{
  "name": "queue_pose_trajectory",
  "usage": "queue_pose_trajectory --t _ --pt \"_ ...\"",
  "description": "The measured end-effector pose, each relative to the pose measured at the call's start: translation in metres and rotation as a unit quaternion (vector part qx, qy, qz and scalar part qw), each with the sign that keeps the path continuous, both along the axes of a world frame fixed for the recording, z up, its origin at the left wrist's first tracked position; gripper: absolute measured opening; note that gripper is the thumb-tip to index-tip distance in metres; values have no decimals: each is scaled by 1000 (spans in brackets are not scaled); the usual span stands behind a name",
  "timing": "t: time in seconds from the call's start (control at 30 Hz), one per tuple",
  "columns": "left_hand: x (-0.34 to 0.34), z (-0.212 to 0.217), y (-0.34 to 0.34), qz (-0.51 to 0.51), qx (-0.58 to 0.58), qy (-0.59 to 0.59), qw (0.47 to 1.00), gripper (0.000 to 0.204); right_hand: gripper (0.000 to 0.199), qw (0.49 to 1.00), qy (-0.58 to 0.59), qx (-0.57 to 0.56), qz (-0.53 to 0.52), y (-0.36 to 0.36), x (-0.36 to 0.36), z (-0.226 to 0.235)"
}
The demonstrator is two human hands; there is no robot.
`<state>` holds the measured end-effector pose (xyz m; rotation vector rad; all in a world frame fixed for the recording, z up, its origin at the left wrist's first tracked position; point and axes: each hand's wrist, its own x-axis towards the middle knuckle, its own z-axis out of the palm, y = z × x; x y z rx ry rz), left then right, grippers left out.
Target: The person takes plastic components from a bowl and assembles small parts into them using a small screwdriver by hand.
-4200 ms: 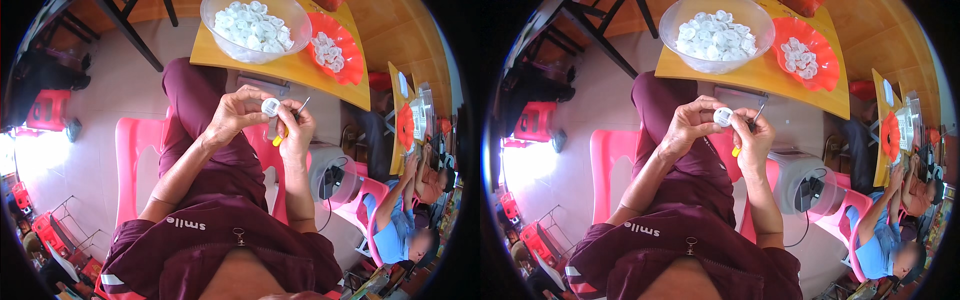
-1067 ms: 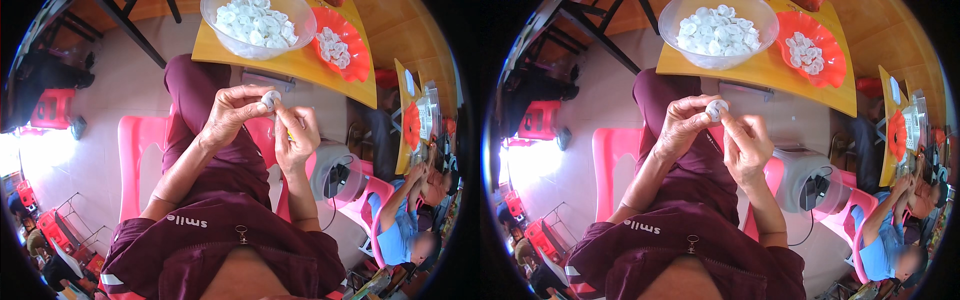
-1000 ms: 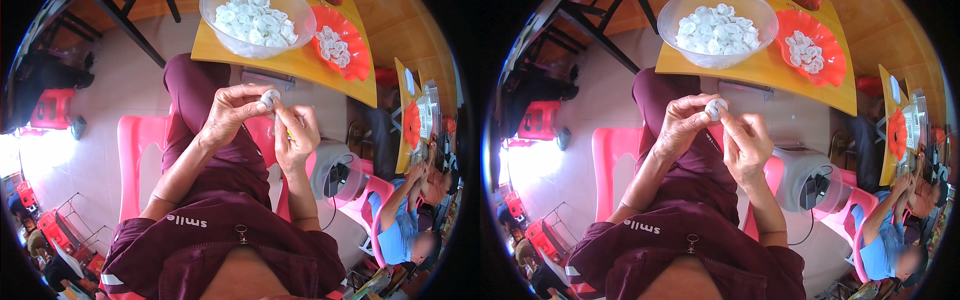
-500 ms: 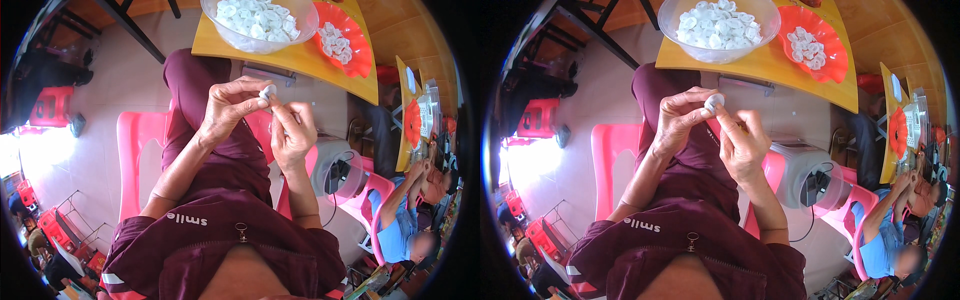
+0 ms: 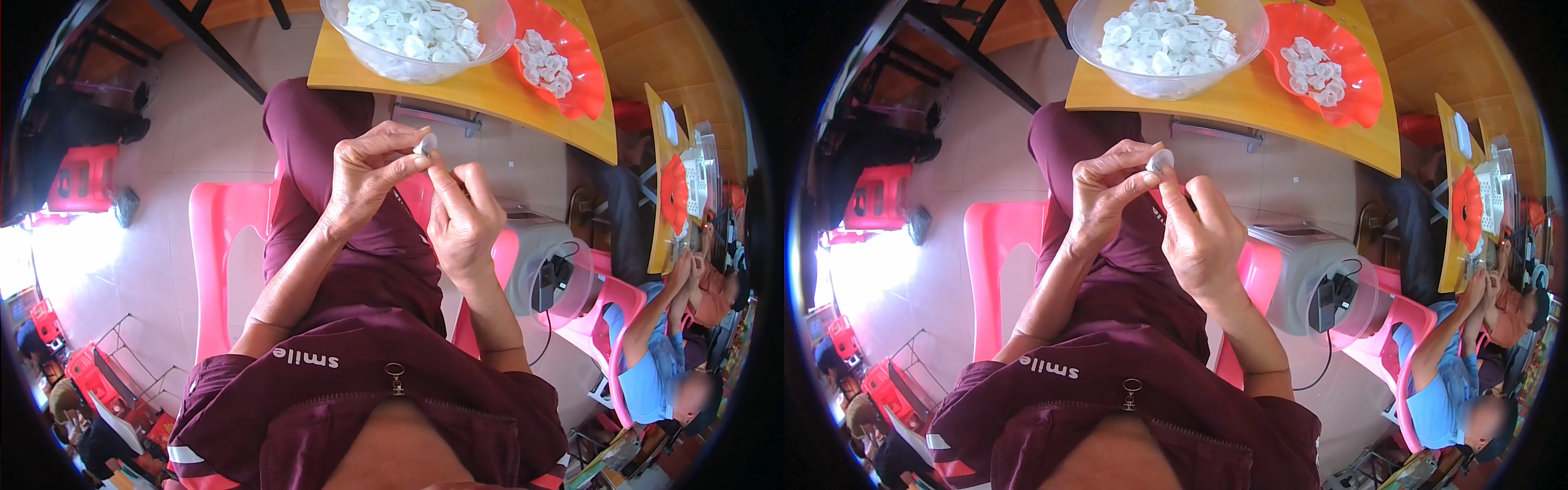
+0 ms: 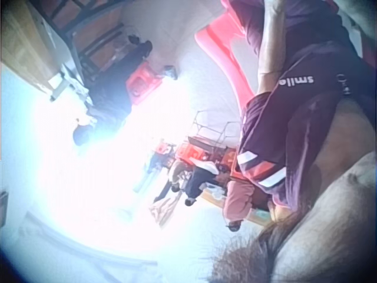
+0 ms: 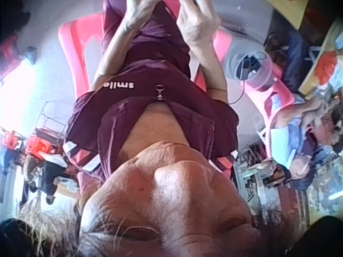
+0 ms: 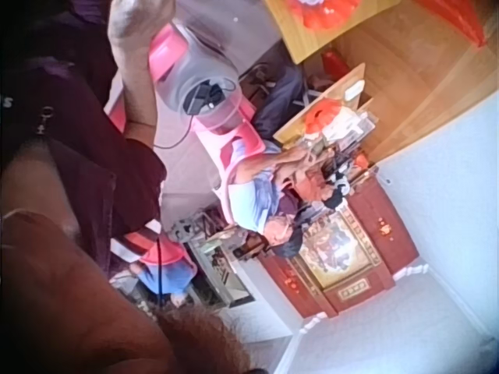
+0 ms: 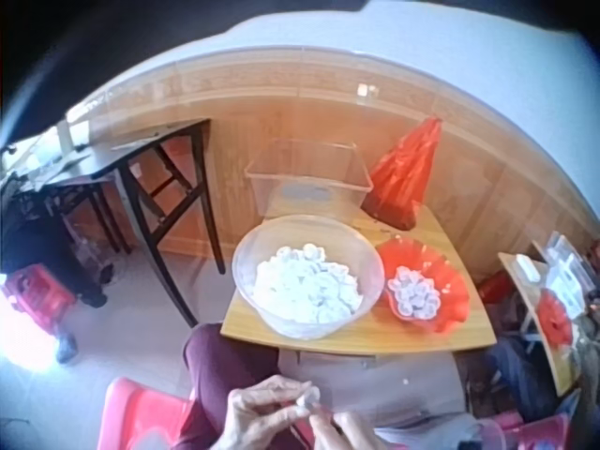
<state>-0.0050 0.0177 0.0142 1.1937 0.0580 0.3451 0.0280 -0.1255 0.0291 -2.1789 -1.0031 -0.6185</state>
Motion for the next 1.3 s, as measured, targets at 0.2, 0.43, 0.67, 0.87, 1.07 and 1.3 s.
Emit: queue_pose_trajectory --t 0.2,0.43,0.67,0.87,1.07,1.3 --pt "4 -5 3 -73 -145 33 986 26 49 993 97 61 22 0 5 -2" --pt "4 -1 7 -145 -213 50 965 32 38 977 154 143 33 -2 3 3" --pt "4 -2 0 -81 -84 75 990 44 37 988 106 109 34 0 6 0" --pt "3 -1 -2 -40 17 111 993 47 41 993 87 80 7 1 3 -3" --pt "3 -7 -2 -6 72 134 988 46 46 995 80 55 3 4 1 -2" --pt "4 -8 -8 47 126 94 986 45 39 985 150 88 1 7 -4 -3"
